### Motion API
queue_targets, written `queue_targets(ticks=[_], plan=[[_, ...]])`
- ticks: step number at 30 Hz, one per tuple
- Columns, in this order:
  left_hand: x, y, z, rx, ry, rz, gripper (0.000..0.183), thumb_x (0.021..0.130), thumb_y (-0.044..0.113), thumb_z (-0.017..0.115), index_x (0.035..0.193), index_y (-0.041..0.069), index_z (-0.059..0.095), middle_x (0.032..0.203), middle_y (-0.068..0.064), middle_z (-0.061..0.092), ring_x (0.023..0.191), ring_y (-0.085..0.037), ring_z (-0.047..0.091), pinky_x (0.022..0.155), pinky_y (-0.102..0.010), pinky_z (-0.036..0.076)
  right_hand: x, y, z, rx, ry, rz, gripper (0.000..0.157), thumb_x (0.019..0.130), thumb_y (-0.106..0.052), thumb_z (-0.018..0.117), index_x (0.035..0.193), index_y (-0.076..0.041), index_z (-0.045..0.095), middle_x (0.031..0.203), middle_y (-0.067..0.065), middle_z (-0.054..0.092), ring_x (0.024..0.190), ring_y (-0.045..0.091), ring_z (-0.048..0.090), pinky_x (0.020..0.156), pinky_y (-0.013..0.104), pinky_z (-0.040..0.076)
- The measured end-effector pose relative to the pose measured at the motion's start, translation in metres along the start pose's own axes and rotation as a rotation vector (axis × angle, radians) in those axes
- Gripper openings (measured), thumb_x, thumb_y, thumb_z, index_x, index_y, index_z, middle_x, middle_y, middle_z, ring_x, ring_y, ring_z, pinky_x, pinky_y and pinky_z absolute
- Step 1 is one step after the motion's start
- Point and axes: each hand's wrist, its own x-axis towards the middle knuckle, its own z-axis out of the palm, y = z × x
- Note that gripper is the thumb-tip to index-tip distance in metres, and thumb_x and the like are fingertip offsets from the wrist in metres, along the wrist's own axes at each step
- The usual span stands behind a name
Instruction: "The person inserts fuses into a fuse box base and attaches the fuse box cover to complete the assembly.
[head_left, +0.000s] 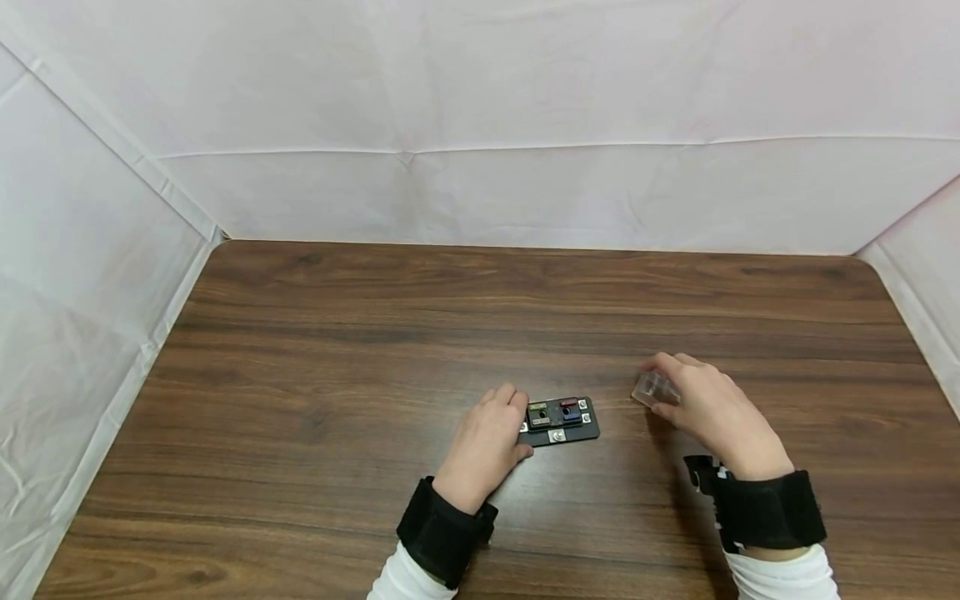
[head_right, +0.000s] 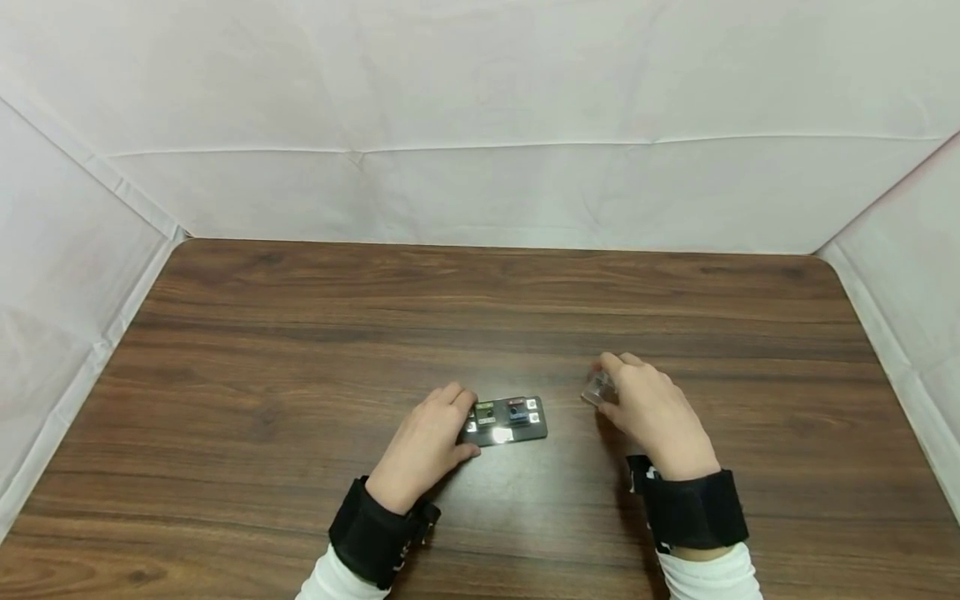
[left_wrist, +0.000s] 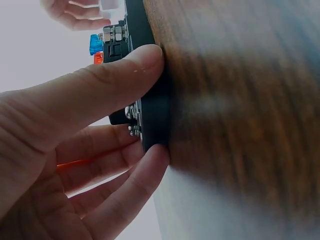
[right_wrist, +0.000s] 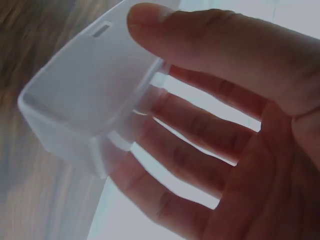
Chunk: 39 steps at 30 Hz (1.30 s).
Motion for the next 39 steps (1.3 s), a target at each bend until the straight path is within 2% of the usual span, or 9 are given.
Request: queue_targets(ticks=[7, 13, 25, 30, 39], plan=[[0.000, 0.002, -0.001, -0.014, -0.015, -0.006, 0.044, 0.068, 0.023, 0.080, 0.102, 0.004, 0.059, 0.098, -0.007, 0.058, 0.087, -0.020, 0.054, 0.071, -0.028, 0.053, 0.002, -0.010, -0.005, 0.006, 0.067, -0.097, 0.041, 0.076, -0.004, 0.071, 0.114, -0.005, 0.057, 0.106, 0.018, 0.063, 0.092, 0.033, 0.061, 0.071, 0.050, 0.052], [0.002, 0.003, -0.002, -0.056, -0.053, -0.006, 0.050, 0.068, 0.026, 0.080, 0.107, 0.003, 0.058, 0.103, -0.008, 0.057, 0.090, -0.020, 0.054, 0.076, -0.030, 0.052, -0.001, -0.018, -0.009, 0.016, 0.074, -0.168, 0.047, 0.075, 0.002, 0.069, 0.119, -0.004, 0.057, 0.109, 0.017, 0.063, 0.097, 0.033, 0.060, 0.073, 0.049, 0.052], [0.008, -0.004, -0.003, -0.274, -0.111, -0.018, 0.055, 0.069, 0.025, 0.080, 0.112, 0.001, 0.056, 0.104, -0.010, 0.056, 0.090, -0.020, 0.055, 0.078, -0.033, 0.051, 0.004, -0.036, -0.008, -0.007, 0.052, -0.301, 0.048, 0.074, 0.000, 0.071, 0.120, -0.007, 0.059, 0.112, 0.015, 0.064, 0.096, 0.027, 0.061, 0.071, 0.042, 0.054], [0.010, -0.007, -0.004, -0.334, -0.097, 0.001, 0.056, 0.068, 0.024, 0.080, 0.113, 0.001, 0.056, 0.105, -0.011, 0.058, 0.089, -0.021, 0.056, 0.079, -0.034, 0.051, 0.006, -0.045, -0.007, -0.005, 0.047, -0.337, 0.048, 0.074, 0.002, 0.070, 0.120, -0.008, 0.059, 0.113, 0.014, 0.064, 0.096, 0.026, 0.060, 0.071, 0.041, 0.054], [0.013, -0.008, -0.005, -0.351, -0.069, 0.024, 0.053, 0.068, 0.025, 0.080, 0.111, 0.001, 0.058, 0.101, -0.010, 0.059, 0.082, -0.018, 0.055, 0.074, -0.032, 0.051, 0.011, -0.057, 0.001, -0.002, 0.036, -0.386, 0.041, 0.072, -0.003, 0.074, 0.111, -0.006, 0.061, 0.106, 0.008, 0.067, 0.098, 0.021, 0.060, 0.078, 0.038, 0.054]])
